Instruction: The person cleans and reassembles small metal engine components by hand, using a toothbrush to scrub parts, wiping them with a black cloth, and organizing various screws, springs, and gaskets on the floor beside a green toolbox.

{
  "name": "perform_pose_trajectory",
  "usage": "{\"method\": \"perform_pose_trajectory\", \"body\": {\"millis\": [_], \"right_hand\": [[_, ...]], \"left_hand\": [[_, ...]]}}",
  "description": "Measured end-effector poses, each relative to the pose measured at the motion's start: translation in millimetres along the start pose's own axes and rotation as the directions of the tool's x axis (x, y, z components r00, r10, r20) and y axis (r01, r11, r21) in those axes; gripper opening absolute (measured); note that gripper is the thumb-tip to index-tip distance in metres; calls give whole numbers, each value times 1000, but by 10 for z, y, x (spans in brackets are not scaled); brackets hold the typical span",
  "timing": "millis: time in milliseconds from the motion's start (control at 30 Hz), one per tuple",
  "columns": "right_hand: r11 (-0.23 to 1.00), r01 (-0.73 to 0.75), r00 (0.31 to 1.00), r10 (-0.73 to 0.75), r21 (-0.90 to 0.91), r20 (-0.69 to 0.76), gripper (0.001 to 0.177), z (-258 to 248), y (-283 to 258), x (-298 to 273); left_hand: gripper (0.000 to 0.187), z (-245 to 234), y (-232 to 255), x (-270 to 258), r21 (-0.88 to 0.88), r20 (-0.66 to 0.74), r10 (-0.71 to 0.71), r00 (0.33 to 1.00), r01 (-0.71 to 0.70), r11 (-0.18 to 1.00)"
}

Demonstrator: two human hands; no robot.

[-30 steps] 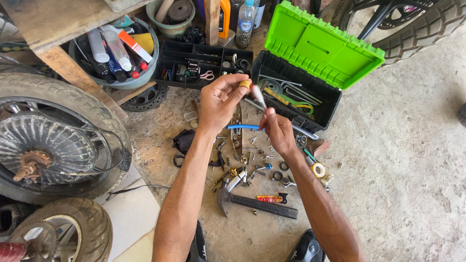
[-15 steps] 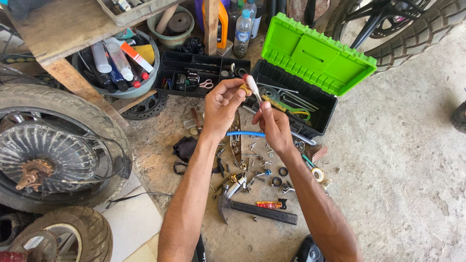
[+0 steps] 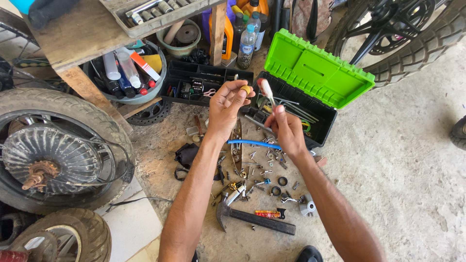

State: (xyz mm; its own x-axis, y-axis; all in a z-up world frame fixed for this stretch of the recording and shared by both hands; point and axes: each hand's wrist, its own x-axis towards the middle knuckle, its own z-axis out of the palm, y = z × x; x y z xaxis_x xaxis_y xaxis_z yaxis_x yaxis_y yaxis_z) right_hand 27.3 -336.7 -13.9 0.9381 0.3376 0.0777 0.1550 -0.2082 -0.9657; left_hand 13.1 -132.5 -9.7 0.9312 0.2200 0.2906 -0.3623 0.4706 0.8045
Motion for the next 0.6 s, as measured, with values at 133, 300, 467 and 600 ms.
{"method": "perform_pose_trajectory", "body": {"millis": [133,300,467,600], "right_hand": [[999,34,999,-34,-26,17,68,-63,-425,58],[982,124,992,-121,-144,31,68,-16,-578,-60],[978,174,985,-171,-116,39,68,57,-381,-65],[972,232,972,-231,-21,35,72,82,-78,-121]], "left_hand": [[28,112,53,24,7,-5,24,1000,-24,1000],[27,214,259,7,156,132,155,979,-175,972],[32,304,502,-36,214,190,204,960,-243,946],[30,301,543,-91,267,215,242,946,-295,917]]}}
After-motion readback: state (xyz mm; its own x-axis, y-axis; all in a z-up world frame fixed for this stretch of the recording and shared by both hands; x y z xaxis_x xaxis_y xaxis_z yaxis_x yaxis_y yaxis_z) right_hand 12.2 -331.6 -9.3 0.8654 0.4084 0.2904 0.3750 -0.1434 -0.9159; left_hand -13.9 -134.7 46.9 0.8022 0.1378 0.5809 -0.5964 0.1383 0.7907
